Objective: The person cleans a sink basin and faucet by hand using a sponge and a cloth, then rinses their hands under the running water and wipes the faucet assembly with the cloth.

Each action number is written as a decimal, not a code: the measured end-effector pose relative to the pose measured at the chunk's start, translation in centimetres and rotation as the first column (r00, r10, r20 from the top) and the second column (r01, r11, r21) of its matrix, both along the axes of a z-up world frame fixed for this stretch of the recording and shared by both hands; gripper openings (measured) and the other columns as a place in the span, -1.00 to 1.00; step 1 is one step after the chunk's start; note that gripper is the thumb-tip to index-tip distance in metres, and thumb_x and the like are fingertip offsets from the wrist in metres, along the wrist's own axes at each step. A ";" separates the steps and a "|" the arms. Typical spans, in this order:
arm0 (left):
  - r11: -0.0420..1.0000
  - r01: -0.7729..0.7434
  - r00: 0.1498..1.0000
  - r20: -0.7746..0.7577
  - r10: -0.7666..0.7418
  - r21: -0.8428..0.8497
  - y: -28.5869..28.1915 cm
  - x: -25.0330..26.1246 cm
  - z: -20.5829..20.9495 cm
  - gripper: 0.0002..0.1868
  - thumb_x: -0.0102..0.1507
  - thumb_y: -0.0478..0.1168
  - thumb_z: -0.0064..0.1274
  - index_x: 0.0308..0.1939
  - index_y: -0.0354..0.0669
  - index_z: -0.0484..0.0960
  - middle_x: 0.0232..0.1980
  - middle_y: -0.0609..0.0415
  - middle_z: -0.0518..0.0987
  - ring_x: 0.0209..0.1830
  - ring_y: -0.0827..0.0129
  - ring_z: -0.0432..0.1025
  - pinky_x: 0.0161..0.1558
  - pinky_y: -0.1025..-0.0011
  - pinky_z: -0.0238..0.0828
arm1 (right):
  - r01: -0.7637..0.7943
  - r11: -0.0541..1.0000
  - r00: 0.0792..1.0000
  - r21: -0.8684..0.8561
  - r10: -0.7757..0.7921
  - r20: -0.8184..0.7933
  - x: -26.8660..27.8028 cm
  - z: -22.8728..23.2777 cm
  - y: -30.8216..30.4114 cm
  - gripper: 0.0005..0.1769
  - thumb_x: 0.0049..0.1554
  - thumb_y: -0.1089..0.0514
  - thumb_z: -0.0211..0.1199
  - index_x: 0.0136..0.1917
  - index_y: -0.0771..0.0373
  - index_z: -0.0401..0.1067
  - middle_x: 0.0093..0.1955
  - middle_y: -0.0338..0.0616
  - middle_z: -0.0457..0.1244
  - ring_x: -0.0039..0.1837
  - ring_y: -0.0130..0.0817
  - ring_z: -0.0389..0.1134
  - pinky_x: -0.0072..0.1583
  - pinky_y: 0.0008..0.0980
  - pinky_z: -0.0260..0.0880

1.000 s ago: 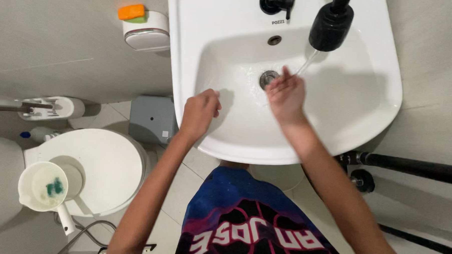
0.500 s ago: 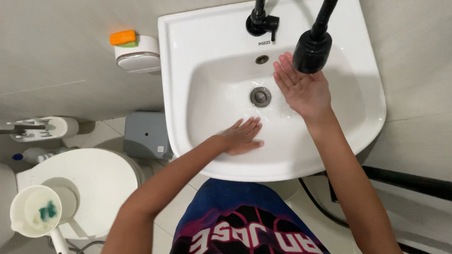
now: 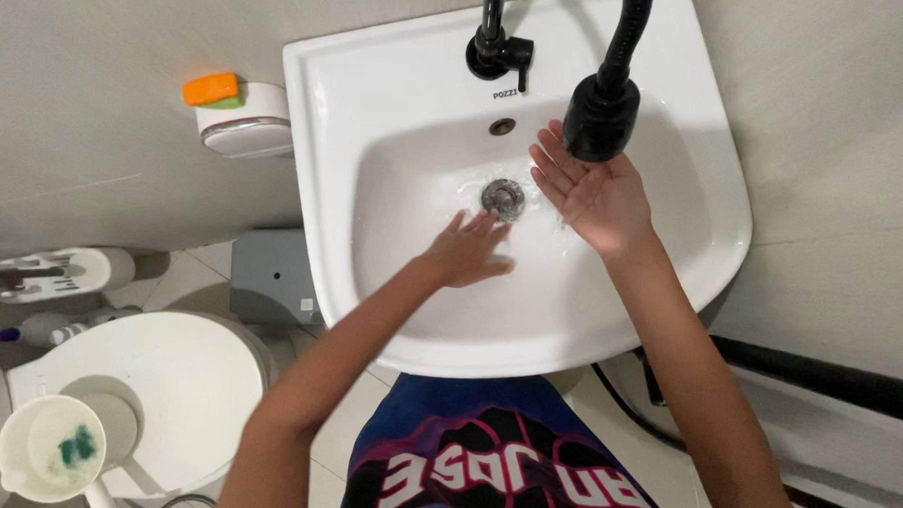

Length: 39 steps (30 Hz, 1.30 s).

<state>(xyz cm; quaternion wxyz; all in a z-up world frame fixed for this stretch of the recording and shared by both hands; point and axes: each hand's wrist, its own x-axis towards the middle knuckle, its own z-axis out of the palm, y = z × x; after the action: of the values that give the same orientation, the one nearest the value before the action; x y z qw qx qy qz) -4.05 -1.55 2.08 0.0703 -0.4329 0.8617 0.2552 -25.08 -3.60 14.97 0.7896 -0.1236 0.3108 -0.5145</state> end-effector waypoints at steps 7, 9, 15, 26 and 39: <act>0.846 -0.414 0.435 -0.744 0.508 0.335 -1.6 -5.0 9.3 -0.67 0.39 -0.17 -0.15 0.07 -0.23 0.65 -0.12 -0.05 0.75 -0.13 0.26 0.63 -0.05 0.29 0.52 | 0.274 0.958 0.946 0.088 -0.251 -0.205 -1.9 -3.6 -0.6 -0.54 0.32 0.02 -0.25 0.17 0.30 0.40 0.20 0.04 0.35 0.30 -0.11 0.35 0.33 -0.14 0.29; 0.821 -0.298 0.353 -0.742 0.570 0.488 -3.0 -6.6 10.7 -0.71 0.36 -0.18 -0.10 -0.01 -0.29 0.64 -0.26 -0.05 0.70 -0.33 0.29 0.58 -0.27 0.31 0.55 | 0.244 0.969 0.955 0.046 -0.232 -0.187 -2.1 -5.2 -0.6 -0.54 0.31 0.04 -0.24 0.10 0.31 0.43 0.10 0.11 0.34 0.12 -0.05 0.34 0.12 -0.07 0.31; 0.814 -0.300 0.368 -0.727 0.580 0.497 -5.5 -9.2 10.3 -0.67 0.29 -0.17 -0.04 -0.39 -0.43 0.60 -0.51 -0.09 0.61 -0.55 0.33 0.50 -0.43 0.32 0.44 | 0.331 0.906 0.901 0.263 -0.386 0.198 1.0 -3.8 -1.5 -0.52 0.40 0.07 -0.26 0.20 0.40 0.40 0.16 0.05 0.34 0.29 -0.11 0.41 0.40 -0.15 0.44; 0.326 -0.250 0.015 -0.333 0.943 0.911 -13.4 -4.6 8.7 -0.35 0.40 0.25 -0.41 -0.18 -0.16 0.65 -0.36 0.13 0.63 -0.45 0.46 0.43 -0.36 0.42 0.33 | 0.317 0.876 0.907 0.363 -0.392 0.152 3.3 -2.7 -2.5 -0.58 0.36 0.04 -0.11 0.21 0.31 0.46 0.12 -0.14 0.41 0.23 -0.23 0.44 0.29 -0.23 0.50; 0.577 -0.807 0.489 -0.691 0.532 -0.127 -9.3 4.8 9.5 -0.51 0.42 -0.03 -0.10 0.30 -0.30 0.43 0.33 -0.18 0.44 0.39 0.04 0.28 0.45 0.10 0.11 | -0.649 0.566 0.108 -0.509 -0.594 -0.797 -3.2 -2.2 -5.8 -0.26 0.37 -0.11 0.08 0.60 0.42 0.04 0.58 0.12 0.14 0.64 0.03 0.04 0.60 -0.02 -0.12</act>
<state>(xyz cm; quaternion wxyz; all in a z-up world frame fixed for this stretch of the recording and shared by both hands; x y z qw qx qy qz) 0.77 -10.83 11.62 -0.4051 -0.6444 0.6230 0.1803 -28.30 -9.36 12.81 0.2057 -0.7900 0.4653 -0.3424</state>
